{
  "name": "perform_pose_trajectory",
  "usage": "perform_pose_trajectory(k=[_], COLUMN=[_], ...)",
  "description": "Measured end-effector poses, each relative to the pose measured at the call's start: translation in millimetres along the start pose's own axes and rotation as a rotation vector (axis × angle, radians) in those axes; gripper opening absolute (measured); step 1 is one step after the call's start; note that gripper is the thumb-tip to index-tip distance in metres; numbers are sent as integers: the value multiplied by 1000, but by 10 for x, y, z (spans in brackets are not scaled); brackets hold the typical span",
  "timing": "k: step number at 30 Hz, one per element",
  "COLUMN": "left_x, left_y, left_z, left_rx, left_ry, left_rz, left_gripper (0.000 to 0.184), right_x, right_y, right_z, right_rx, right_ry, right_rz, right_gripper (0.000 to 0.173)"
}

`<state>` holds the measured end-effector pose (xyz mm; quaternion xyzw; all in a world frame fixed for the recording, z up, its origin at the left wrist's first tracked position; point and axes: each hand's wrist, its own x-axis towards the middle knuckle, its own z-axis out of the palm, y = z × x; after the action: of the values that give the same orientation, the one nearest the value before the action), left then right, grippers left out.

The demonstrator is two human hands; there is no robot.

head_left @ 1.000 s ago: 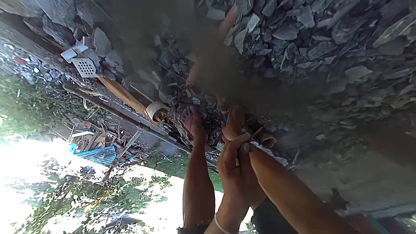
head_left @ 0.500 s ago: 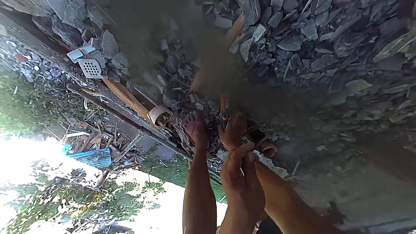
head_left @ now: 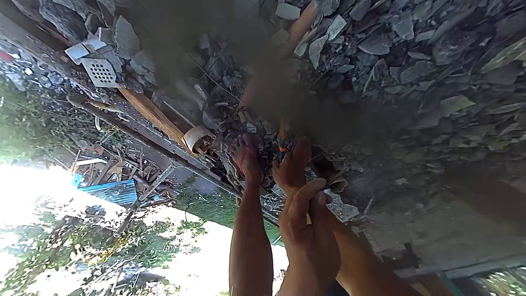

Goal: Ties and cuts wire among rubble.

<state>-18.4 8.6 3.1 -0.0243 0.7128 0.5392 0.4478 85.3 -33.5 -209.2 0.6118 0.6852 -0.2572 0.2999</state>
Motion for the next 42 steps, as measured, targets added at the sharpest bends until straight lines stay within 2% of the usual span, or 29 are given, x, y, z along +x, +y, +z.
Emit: perform_pose_trajectory(k=[1,3,5,7,12,14,16,19,21,23,26,31,33,37,40,42], left_x=[-2,13,39,22,0,22,8,-15,-40,-22,-4,-145,-139,-79,-84,4], left_y=[-3,-11,-8,9,50,80,105,125,122,138,150,0,3,59,107,163], left_z=[14,31,35,39,135,129,126,136,128,89,-82,-92,-75,-123,-79,-50], left_rx=[-11,-12,-6,5,-5,-22,-28,-18,-39,-59,-82,-102,-76,-70,-82,-58], left_ry=[-6,-8,-1,-8,-49,-38,-27,-30,-22,-3,37,55,19,17,2,-13], left_rz=[3,11,7,-15,16,31,24,45,52,45,35,-33,-21,-1,-53,-38], left_gripper=[20,20,20,20,21,21,21,21,20,20,20,21,21,21,21,20], right_x=[14,60,82,51,88,149,238,471,631,853,1123,1048,1110,1112,978,806], right_y=[3,32,95,195,57,24,-5,-208,-215,-255,-395,-311,-325,-566,-162,184], right_z=[66,426,772,952,269,91,-108,-734,-1008,-1348,-1595,-1591,-1595,-1864,-1649,-1235], right_rx=[15,260,448,445,230,289,485,585,565,441,209,94,-23,-242,-241,-185], right_ry=[-40,-136,-144,-151,-339,-422,-524,-705,-786,-890,-981,-886,-857,-876,-727,-557], right_rz=[33,143,178,151,147,182,269,395,382,316,209,225,143,130,-9,-122], right_gripper=[51,49,50,50,61,58,49,35,20,15,23,18,25,28,44,53])
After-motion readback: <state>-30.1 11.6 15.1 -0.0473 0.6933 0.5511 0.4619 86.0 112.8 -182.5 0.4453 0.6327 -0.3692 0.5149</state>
